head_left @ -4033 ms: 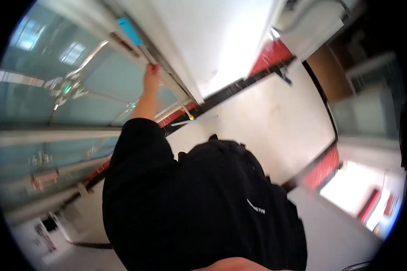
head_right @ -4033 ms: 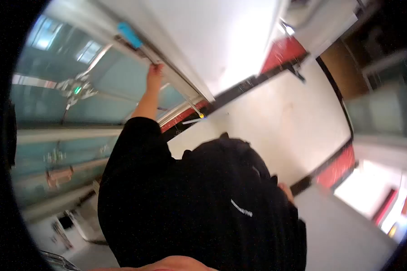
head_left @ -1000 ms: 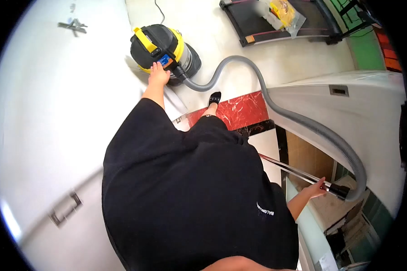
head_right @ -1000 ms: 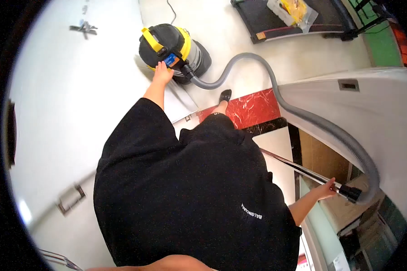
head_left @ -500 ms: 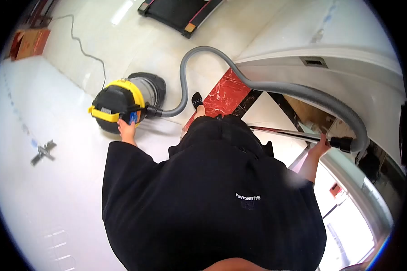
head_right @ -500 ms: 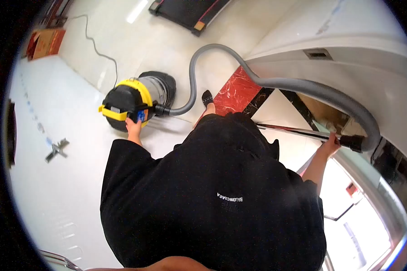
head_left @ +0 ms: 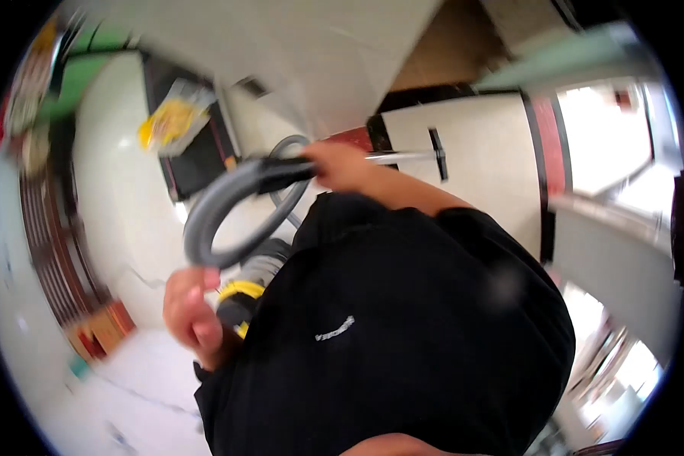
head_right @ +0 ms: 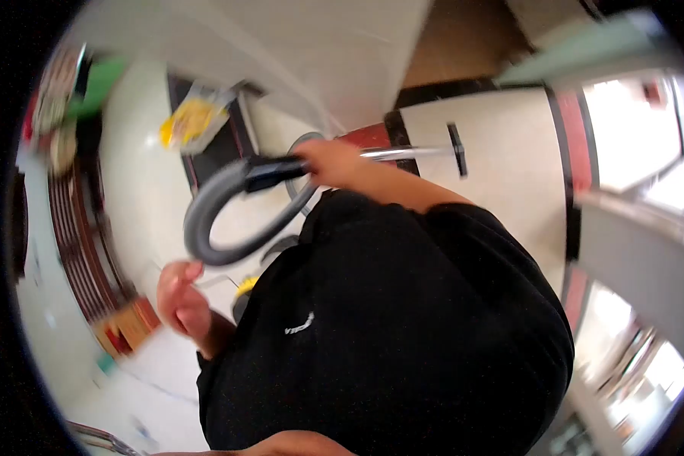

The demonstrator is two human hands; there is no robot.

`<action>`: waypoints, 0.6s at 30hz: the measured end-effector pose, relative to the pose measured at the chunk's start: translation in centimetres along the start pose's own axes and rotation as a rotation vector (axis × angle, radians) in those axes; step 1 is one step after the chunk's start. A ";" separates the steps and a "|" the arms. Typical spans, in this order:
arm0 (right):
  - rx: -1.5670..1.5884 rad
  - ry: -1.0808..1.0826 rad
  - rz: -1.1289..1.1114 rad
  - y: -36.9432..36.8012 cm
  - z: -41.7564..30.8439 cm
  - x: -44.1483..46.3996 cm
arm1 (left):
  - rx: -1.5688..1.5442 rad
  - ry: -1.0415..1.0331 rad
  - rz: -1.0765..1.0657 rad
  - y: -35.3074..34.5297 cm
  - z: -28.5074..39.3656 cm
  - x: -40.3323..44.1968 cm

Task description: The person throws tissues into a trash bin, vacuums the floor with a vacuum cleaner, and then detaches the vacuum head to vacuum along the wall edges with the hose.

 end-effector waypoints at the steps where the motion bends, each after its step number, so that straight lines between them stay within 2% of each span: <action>1: -0.090 0.047 -0.073 -2.5 0.4 0.6 | 0.318 0.066 -0.281 -3.5 0.1 3.0; 2: -0.048 0.082 -0.110 -3.1 -0.3 0.1 | 0.654 0.105 -0.545 -6.8 -0.8 4.3; 4: -0.052 0.142 -0.173 -6.5 1.1 0.3 | 0.797 0.258 -0.843 -12.2 -6.7 4.0; 6: -0.020 0.134 -0.210 -7.8 2.3 -1.0 | 0.790 0.528 -1.041 -13.8 -14.3 -1.6; 8: -0.048 0.206 -0.166 -10.5 2.7 -1.0 | 0.627 0.684 -1.287 -13.3 -18.6 -6.2; 9: -0.078 0.226 -0.152 -11.0 2.9 -1.1 | 0.552 1.071 -1.253 -12.4 -20.7 -7.5; 10: -0.105 0.251 -0.134 -10.9 2.8 -1.8 | 0.495 1.363 -1.291 -11.1 -22.4 -10.4; 12: -0.084 0.273 -0.081 -10.5 3.4 -2.6 | -0.103 1.741 -1.023 -11.6 -23.7 -15.1; 13: -0.073 0.302 -0.041 -10.0 3.5 -2.7 | -0.359 1.897 -0.816 -13.1 -22.6 -14.7; 14: -0.062 0.290 -0.020 -10.0 4.1 -2.7 | -0.486 1.906 -0.763 -14.3 -22.1 -14.6; 16: -0.016 0.291 -0.051 -9.7 5.1 -3.1 | -0.499 1.886 -0.745 -16.0 -22.6 -14.4; 17: -0.068 0.198 -0.191 -10.9 5.7 -2.6 | -0.414 1.893 -0.746 -15.6 -23.2 -15.0; 18: -0.038 0.261 -0.070 -10.0 5.6 -3.1 | -0.395 1.944 -0.695 -16.0 -22.8 -14.6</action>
Point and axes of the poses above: each hand's wrist, its own x-axis towards the middle knuckle, its own y-axis out of the back of the hand, z = x × y, the point moved 10 cm from there along x, towards the middle knuckle
